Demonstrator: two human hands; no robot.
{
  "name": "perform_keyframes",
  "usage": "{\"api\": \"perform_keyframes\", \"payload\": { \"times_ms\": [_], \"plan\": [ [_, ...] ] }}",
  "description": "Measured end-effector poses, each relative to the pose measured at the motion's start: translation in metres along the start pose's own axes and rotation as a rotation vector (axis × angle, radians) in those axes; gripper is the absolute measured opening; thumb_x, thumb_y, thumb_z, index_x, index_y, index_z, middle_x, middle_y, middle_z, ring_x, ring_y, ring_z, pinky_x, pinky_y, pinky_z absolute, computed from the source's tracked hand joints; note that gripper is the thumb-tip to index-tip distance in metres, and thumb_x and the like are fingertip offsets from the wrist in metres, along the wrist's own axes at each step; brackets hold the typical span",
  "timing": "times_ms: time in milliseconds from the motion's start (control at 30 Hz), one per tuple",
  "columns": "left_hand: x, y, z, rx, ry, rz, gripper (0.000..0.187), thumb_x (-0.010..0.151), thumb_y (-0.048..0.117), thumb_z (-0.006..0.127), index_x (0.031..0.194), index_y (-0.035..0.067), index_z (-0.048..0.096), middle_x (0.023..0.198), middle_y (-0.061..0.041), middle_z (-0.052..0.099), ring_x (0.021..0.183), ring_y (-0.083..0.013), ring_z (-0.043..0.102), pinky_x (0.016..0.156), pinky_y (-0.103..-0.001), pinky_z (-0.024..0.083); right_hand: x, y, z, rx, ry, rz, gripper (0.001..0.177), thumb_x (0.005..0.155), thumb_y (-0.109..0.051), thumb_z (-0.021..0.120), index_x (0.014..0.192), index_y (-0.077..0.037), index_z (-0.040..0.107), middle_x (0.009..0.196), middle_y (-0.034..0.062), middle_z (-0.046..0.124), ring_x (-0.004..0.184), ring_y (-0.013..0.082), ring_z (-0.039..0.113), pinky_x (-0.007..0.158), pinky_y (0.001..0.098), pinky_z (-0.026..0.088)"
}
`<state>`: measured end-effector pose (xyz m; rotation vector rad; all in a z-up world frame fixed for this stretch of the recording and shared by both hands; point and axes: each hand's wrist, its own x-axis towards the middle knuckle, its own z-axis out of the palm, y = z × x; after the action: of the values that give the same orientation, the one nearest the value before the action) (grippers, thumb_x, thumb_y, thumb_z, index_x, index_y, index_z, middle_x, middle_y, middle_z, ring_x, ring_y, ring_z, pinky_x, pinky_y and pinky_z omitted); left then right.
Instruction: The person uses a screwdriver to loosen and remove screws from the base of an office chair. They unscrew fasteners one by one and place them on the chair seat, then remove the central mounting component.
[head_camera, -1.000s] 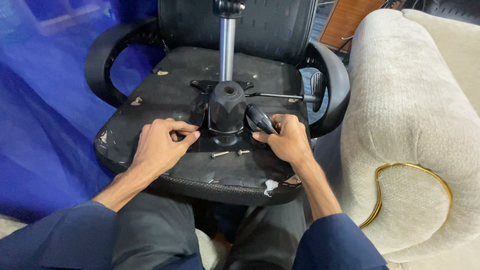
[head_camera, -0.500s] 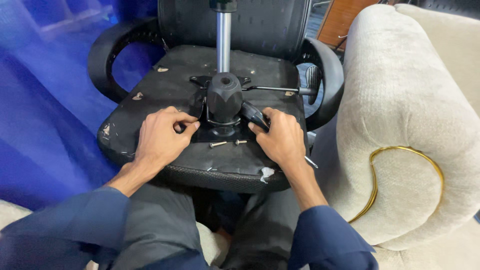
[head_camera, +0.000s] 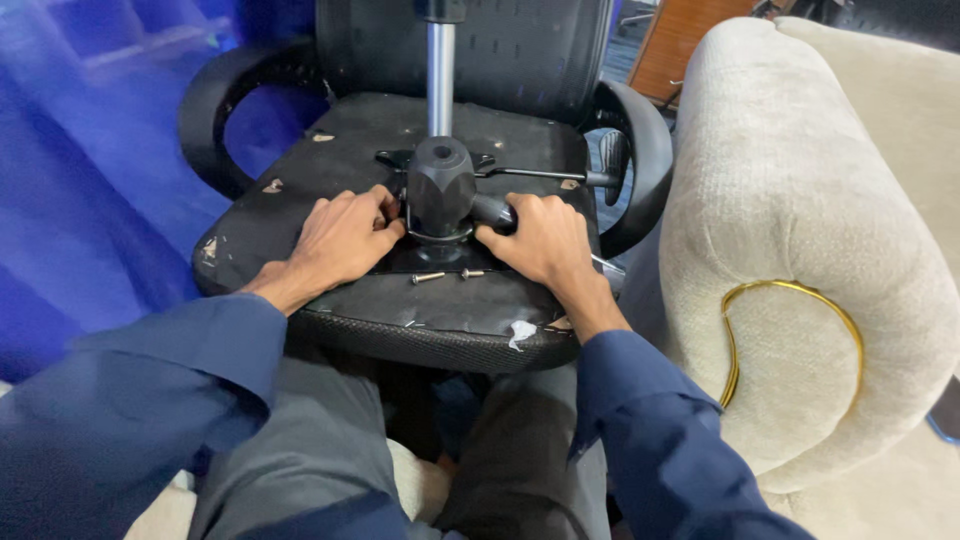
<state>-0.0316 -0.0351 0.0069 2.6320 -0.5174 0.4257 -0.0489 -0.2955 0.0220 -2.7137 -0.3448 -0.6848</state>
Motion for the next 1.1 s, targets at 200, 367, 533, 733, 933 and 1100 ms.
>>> {"api": "perform_keyframes", "payload": {
  "times_ms": [200, 367, 533, 733, 933, 1100],
  "plan": [
    [-0.004, -0.006, 0.005, -0.017, 0.092, 0.142, 0.025, 0.092, 0.027, 0.068, 0.098, 0.003, 0.068, 0.081, -0.011, 0.072, 0.087, -0.0329, 0.064, 0.078, -0.050, 0.046, 0.005, 0.005, 0.005, 0.002, -0.030, -0.027, 0.062, 0.074, -0.050, 0.076, 0.115, -0.004, 0.075, 0.084, 0.0250, 0.075, 0.081, 0.0396, 0.074, 0.079, 0.0483, 0.059],
    [-0.002, -0.016, 0.001, -0.080, 0.046, 0.142, 0.026, 0.091, 0.027, 0.070, 0.096, 0.001, 0.068, 0.080, -0.011, 0.071, 0.084, -0.0314, 0.065, 0.076, -0.047, 0.048, -0.003, -0.009, 0.005, -0.008, -0.013, 0.057, 0.055, 0.073, -0.048, 0.077, 0.113, -0.009, 0.078, 0.086, 0.0240, 0.075, 0.082, 0.0418, 0.072, 0.079, 0.0505, 0.058],
    [0.001, -0.028, -0.007, -0.140, 0.015, 0.172, 0.031, 0.090, 0.028, 0.072, 0.098, -0.001, 0.067, 0.081, -0.014, 0.068, 0.079, -0.0302, 0.064, 0.071, -0.044, 0.050, -0.008, -0.026, 0.004, 0.006, 0.029, 0.055, 0.051, 0.074, -0.046, 0.078, 0.107, -0.007, 0.078, 0.084, 0.0235, 0.074, 0.080, 0.0423, 0.072, 0.077, 0.0513, 0.057],
    [0.005, -0.033, -0.010, -0.121, -0.010, 0.110, 0.030, 0.088, 0.029, 0.074, 0.099, 0.002, 0.070, 0.078, -0.012, 0.068, 0.076, -0.0278, 0.063, 0.071, -0.041, 0.050, -0.010, -0.034, 0.007, 0.015, 0.017, 0.087, 0.046, 0.075, -0.045, 0.077, 0.093, -0.003, 0.075, 0.079, 0.0216, 0.073, 0.077, 0.0421, 0.072, 0.072, 0.0519, 0.057],
    [-0.008, -0.030, -0.016, -0.002, 0.103, 0.106, 0.029, 0.082, 0.031, 0.079, 0.098, 0.008, 0.075, 0.078, -0.005, 0.070, 0.082, -0.0260, 0.064, 0.074, -0.041, 0.050, -0.013, -0.041, 0.009, 0.021, 0.034, 0.103, 0.046, 0.076, -0.044, 0.078, 0.089, -0.001, 0.073, 0.077, 0.0216, 0.072, 0.074, 0.0424, 0.072, 0.069, 0.0522, 0.057],
    [-0.019, -0.033, -0.011, 0.150, 0.240, 0.108, 0.034, 0.084, 0.036, 0.083, 0.099, 0.008, 0.075, 0.082, -0.006, 0.070, 0.085, -0.0297, 0.062, 0.076, -0.045, 0.047, -0.014, -0.050, 0.011, 0.043, 0.034, 0.150, 0.045, 0.075, -0.044, 0.079, 0.088, -0.002, 0.073, 0.074, 0.0212, 0.073, 0.073, 0.0419, 0.072, 0.068, 0.0524, 0.057]
  ]
}}
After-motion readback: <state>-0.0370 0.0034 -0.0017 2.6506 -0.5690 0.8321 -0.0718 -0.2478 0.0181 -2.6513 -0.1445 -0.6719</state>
